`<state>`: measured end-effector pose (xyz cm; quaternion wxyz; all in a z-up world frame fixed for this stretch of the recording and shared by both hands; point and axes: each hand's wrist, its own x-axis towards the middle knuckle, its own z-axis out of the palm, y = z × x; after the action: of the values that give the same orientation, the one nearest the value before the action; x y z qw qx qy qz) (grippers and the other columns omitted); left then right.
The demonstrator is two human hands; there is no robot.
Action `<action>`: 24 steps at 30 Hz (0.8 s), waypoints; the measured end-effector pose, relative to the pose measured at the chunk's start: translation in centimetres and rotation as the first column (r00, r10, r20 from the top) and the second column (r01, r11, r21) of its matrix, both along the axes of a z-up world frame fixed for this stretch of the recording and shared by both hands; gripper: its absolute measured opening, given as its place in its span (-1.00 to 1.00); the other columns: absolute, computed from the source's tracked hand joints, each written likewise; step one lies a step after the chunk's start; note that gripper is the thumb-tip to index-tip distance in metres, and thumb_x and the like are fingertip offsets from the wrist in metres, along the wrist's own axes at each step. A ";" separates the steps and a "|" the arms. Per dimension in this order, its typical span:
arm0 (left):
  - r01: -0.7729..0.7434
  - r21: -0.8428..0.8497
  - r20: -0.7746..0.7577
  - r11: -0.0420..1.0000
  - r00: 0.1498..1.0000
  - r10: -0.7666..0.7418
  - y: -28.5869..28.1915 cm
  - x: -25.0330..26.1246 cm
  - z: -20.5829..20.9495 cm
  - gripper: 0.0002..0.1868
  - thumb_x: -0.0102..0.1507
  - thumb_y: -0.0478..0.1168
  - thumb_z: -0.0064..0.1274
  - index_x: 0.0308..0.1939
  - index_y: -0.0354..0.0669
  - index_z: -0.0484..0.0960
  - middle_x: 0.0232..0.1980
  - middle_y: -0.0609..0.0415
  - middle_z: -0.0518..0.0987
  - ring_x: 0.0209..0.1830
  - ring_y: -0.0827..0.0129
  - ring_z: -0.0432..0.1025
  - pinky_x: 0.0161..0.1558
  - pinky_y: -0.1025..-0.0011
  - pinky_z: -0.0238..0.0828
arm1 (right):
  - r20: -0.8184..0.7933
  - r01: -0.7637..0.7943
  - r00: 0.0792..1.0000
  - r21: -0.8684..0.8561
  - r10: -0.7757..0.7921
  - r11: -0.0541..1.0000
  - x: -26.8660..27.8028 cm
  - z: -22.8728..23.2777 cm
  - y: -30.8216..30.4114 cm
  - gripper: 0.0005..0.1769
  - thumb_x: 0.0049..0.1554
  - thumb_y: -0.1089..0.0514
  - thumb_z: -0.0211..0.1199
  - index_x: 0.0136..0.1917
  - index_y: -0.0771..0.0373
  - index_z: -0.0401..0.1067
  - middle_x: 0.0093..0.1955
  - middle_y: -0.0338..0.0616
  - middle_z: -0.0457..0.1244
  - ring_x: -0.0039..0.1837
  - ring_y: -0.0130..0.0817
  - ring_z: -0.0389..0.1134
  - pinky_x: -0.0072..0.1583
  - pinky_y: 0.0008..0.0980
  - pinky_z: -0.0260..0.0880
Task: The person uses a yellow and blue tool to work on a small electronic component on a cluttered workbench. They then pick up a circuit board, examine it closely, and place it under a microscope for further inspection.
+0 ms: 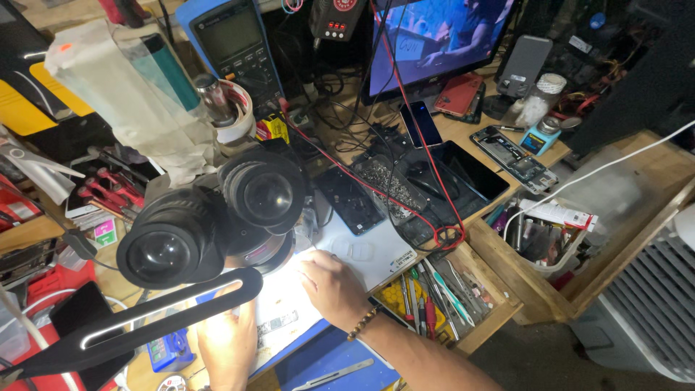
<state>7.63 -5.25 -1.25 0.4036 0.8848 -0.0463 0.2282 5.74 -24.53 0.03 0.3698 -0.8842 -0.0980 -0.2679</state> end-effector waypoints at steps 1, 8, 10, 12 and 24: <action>-0.001 -0.008 -0.005 1.000 1.000 0.000 0.0 0.0 0.0 -0.70 0.25 -0.12 0.18 -0.04 -0.23 0.73 -0.03 -0.13 0.69 0.00 0.06 0.57 0.09 0.25 0.42 | -0.006 0.003 1.000 -0.002 -0.003 1.000 0.0 -0.1 0.0 -0.88 0.11 0.24 0.28 -0.04 0.27 0.51 -0.01 -0.09 0.36 0.04 -0.09 0.42 0.08 -0.18 0.44; 0.013 0.007 0.002 1.000 1.000 -0.013 0.2 0.1 -0.1 -0.69 0.25 -0.14 0.18 -0.02 -0.25 0.72 -0.03 -0.14 0.68 0.00 0.03 0.56 0.06 0.23 0.42 | 0.011 0.000 1.000 0.002 0.000 1.000 0.0 -0.2 0.0 -0.86 0.11 0.25 0.28 -0.03 0.25 0.52 0.00 -0.10 0.36 0.04 -0.09 0.43 0.08 -0.19 0.44; 0.013 0.029 0.027 0.999 1.000 -0.013 0.3 -0.1 0.0 -0.70 0.24 -0.15 0.20 -0.03 -0.26 0.72 -0.05 -0.15 0.68 -0.03 0.01 0.56 0.03 0.22 0.42 | 0.015 -0.010 1.000 -0.002 0.010 1.000 -0.1 -0.1 -0.1 -0.85 0.10 0.25 0.28 -0.02 0.25 0.52 0.01 -0.10 0.37 0.04 -0.08 0.43 0.07 -0.18 0.44; 0.030 0.050 0.113 0.998 0.993 -0.036 0.3 -0.2 0.0 -0.73 0.24 -0.17 0.21 -0.06 -0.25 0.72 -0.06 -0.12 0.68 -0.03 0.04 0.55 0.05 0.22 0.42 | 0.009 -0.001 1.000 -0.014 0.001 1.000 -0.2 0.0 -0.1 -0.85 0.10 0.24 0.29 -0.03 0.24 0.53 0.00 -0.10 0.38 0.03 -0.07 0.43 0.06 -0.17 0.43; 0.063 0.008 0.045 0.998 0.997 -0.063 0.4 -0.6 0.3 -0.75 0.18 -0.16 0.30 -0.11 -0.16 0.77 -0.13 0.00 0.69 -0.23 0.27 0.54 -0.16 0.35 0.45 | 0.021 -0.024 0.999 -0.027 0.024 0.999 -0.4 0.5 -0.2 -0.86 0.13 0.22 0.26 -0.02 0.22 0.54 -0.01 -0.13 0.39 0.03 -0.09 0.43 0.05 -0.18 0.44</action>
<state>7.06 -4.85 -0.98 0.4065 0.8788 -0.0843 0.2353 5.33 -24.71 0.54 0.3602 -0.8849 -0.1160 -0.2715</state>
